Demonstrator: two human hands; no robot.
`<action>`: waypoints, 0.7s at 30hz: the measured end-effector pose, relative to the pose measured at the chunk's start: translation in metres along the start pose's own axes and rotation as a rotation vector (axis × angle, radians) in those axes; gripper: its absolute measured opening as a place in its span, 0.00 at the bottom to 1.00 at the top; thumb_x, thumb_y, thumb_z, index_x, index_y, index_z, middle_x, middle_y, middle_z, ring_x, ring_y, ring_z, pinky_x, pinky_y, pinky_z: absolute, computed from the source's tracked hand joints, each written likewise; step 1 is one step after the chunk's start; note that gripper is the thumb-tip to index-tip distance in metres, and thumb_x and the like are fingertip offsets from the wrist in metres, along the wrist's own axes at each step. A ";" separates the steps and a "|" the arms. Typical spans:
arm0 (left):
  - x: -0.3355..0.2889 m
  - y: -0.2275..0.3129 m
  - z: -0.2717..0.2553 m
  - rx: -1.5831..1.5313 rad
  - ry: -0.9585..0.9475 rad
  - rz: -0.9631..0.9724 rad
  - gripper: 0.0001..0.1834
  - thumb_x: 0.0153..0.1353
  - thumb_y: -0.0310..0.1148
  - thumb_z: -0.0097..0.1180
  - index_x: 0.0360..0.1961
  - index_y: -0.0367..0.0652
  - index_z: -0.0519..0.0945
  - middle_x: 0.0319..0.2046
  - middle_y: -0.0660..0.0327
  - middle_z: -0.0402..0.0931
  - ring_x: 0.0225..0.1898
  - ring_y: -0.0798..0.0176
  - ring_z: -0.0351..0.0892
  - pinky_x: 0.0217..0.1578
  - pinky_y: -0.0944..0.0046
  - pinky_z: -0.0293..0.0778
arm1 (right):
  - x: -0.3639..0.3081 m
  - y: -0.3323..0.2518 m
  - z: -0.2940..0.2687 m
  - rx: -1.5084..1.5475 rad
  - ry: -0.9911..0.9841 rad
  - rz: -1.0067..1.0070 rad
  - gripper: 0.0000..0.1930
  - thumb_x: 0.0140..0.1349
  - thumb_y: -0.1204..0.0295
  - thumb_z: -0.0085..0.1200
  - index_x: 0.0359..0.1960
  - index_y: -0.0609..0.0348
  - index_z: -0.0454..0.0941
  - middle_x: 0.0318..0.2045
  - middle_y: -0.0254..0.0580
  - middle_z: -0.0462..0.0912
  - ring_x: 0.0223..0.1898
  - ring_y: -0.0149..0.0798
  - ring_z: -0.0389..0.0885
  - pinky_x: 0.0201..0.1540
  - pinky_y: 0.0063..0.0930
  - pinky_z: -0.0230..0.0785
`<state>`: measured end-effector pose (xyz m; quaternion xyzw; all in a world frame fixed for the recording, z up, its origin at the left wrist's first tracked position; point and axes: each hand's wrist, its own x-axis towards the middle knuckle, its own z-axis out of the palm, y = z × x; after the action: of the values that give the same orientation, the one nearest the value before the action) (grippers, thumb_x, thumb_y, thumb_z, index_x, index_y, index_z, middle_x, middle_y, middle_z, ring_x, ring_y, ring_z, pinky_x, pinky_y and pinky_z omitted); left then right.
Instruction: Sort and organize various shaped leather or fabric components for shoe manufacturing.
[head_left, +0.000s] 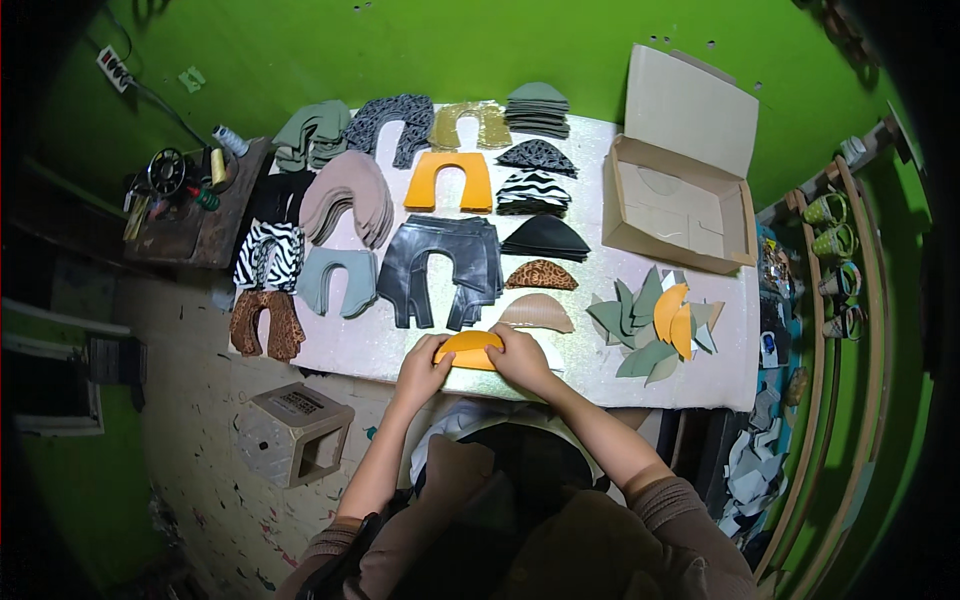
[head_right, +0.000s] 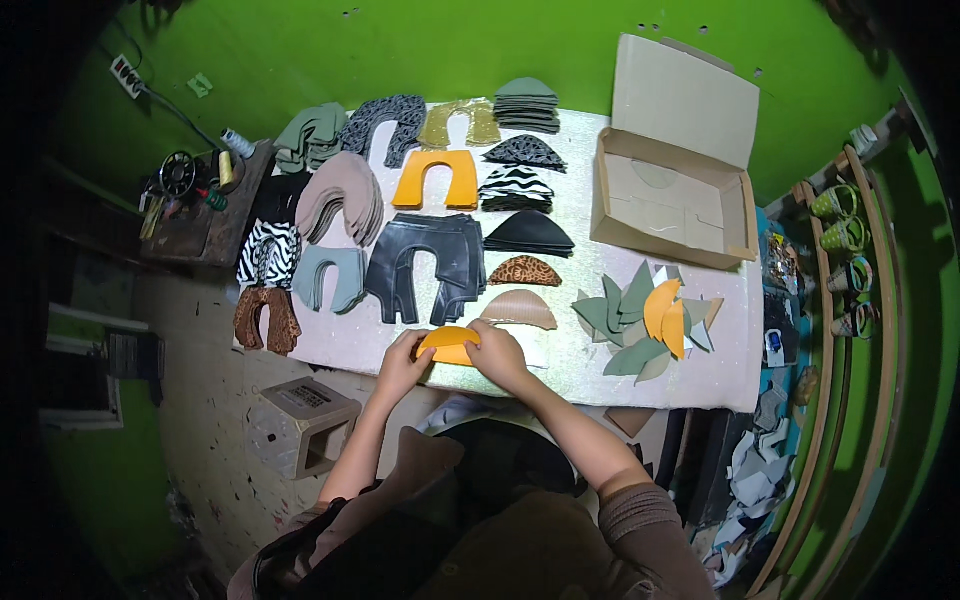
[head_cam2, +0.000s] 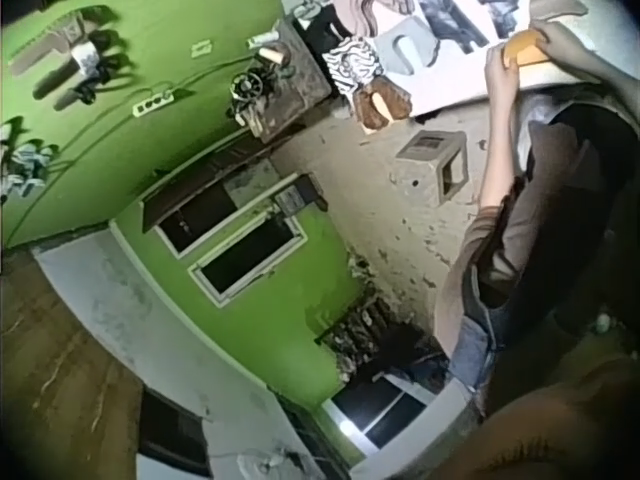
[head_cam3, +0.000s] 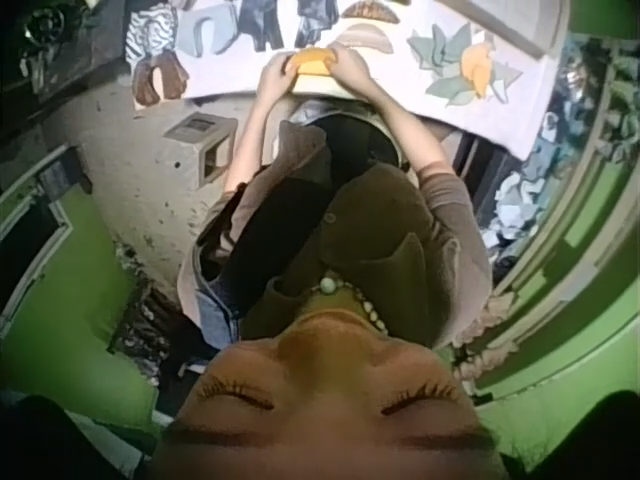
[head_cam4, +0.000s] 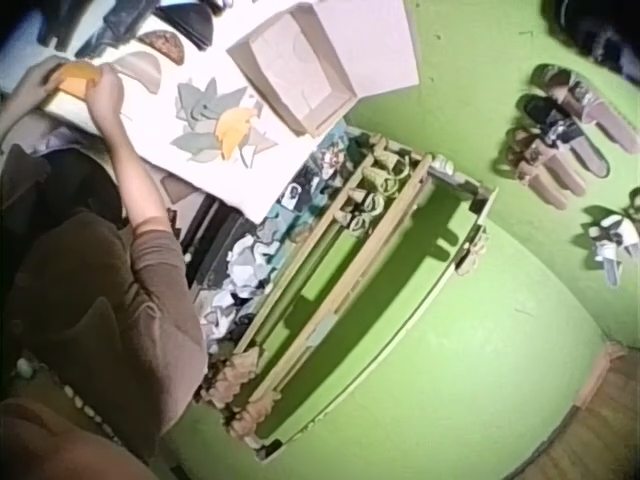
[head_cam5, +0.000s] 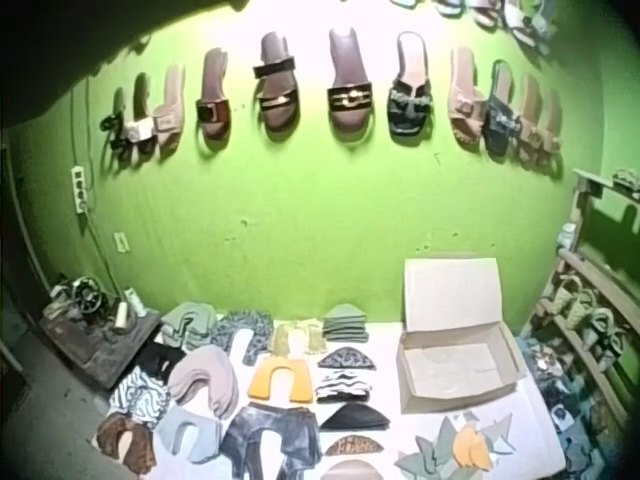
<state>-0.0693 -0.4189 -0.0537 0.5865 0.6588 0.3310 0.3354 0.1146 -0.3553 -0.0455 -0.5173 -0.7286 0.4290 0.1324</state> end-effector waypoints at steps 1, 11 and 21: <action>-0.002 -0.003 -0.001 0.016 0.013 -0.010 0.12 0.54 0.29 0.55 0.40 0.36 0.75 0.36 0.50 0.75 0.38 0.47 0.75 0.39 0.59 0.71 | 0.002 -0.003 0.003 -0.037 -0.001 0.000 0.11 0.55 0.66 0.51 0.36 0.59 0.75 0.28 0.54 0.80 0.30 0.54 0.79 0.35 0.44 0.70; -0.001 -0.009 -0.013 0.146 0.178 0.158 0.05 0.55 0.27 0.53 0.32 0.37 0.77 0.35 0.54 0.73 0.40 0.50 0.72 0.43 0.58 0.67 | 0.004 -0.013 0.006 -0.108 0.153 -0.286 0.08 0.57 0.70 0.48 0.34 0.61 0.77 0.32 0.48 0.76 0.38 0.50 0.73 0.43 0.40 0.66; -0.011 -0.016 -0.018 0.293 0.045 0.189 0.19 0.50 0.35 0.59 0.43 0.40 0.74 0.42 0.53 0.71 0.46 0.51 0.70 0.47 0.56 0.65 | -0.009 -0.009 0.025 -0.302 0.099 -0.299 0.17 0.52 0.70 0.54 0.44 0.61 0.73 0.38 0.47 0.76 0.42 0.47 0.72 0.45 0.39 0.65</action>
<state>-0.0924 -0.4318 -0.0564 0.6809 0.6491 0.2746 0.1991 0.0971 -0.3756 -0.0512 -0.4378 -0.8458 0.2645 0.1514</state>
